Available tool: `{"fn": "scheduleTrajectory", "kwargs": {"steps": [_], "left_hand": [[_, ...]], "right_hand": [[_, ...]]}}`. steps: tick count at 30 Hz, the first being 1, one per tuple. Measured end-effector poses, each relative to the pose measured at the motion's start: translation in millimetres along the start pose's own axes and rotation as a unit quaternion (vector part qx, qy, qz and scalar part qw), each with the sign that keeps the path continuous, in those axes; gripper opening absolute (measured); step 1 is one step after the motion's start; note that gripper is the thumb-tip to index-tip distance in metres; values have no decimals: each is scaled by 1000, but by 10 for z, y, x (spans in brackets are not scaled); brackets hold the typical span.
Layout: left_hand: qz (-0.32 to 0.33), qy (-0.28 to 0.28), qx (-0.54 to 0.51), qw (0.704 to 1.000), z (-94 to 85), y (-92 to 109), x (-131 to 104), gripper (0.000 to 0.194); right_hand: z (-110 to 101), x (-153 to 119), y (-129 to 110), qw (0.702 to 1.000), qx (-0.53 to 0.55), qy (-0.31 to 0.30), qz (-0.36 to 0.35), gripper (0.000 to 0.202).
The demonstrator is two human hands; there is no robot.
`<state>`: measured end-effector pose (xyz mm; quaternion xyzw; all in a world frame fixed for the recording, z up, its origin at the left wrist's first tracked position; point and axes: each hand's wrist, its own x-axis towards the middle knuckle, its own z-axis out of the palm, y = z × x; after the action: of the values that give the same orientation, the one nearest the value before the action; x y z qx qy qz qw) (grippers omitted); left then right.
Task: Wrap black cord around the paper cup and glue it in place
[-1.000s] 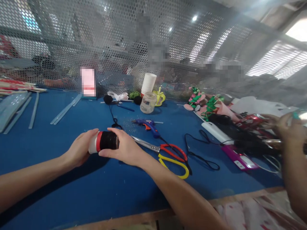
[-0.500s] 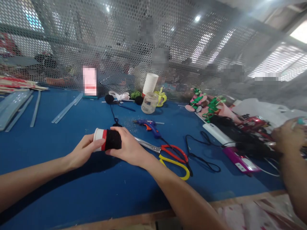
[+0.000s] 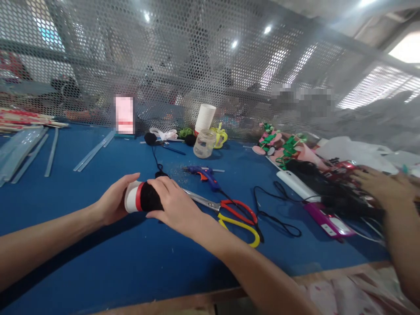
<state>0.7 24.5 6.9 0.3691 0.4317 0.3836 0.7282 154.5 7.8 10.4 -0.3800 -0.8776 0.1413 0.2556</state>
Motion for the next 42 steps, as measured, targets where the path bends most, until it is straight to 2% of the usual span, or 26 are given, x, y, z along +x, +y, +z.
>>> {"fn": "scheduleTrajectory", "kwargs": {"steps": [1,3,7,12,15,18,22,25,27,28,31,34,37,42], "left_hand": [[-6,5,-1,1000,-1,-8,3,30],[26,16,26,999,-20,-39,-1,30],[109,-9,173,979,-71,-102,-28,38],[109,-42,278,954,-48,-109,-60,42],[111,-31,297,948,-20,-111,-61,41],[109,-13,294,950,-13,-121,-48,39],[104,9,295,950,-42,-134,-20,39],[119,15,328,937,-75,-136,-7,39],[139,13,360,923,-91,-133,-8,39],[150,12,377,914,-95,-130,-12,38],[179,16,427,886,-96,-116,-30,37],[206,26,476,854,-86,-99,-48,37],[224,25,512,829,-79,-86,-57,38],[225,24,512,829,-90,-76,-46,38]], "right_hand": [[9,1,-4,1000,6,-10,1,62],[6,5,-4,999,46,-24,10,63],[-31,7,7,987,151,-27,43,54],[-19,-21,-5,970,238,-32,20,58],[7,-35,-24,958,282,-38,21,60],[4,-29,-15,952,304,-17,37,51],[-180,23,118,953,246,98,144,34],[-438,70,346,951,98,167,239,32],[-572,80,544,934,-62,141,322,29],[-607,77,646,926,-90,126,345,23],[-570,41,924,912,-116,68,387,6],[-425,8,1103,905,-114,35,408,13],[-348,-1,1157,901,-99,45,420,7],[-452,-39,945,908,-22,84,410,34]]}}
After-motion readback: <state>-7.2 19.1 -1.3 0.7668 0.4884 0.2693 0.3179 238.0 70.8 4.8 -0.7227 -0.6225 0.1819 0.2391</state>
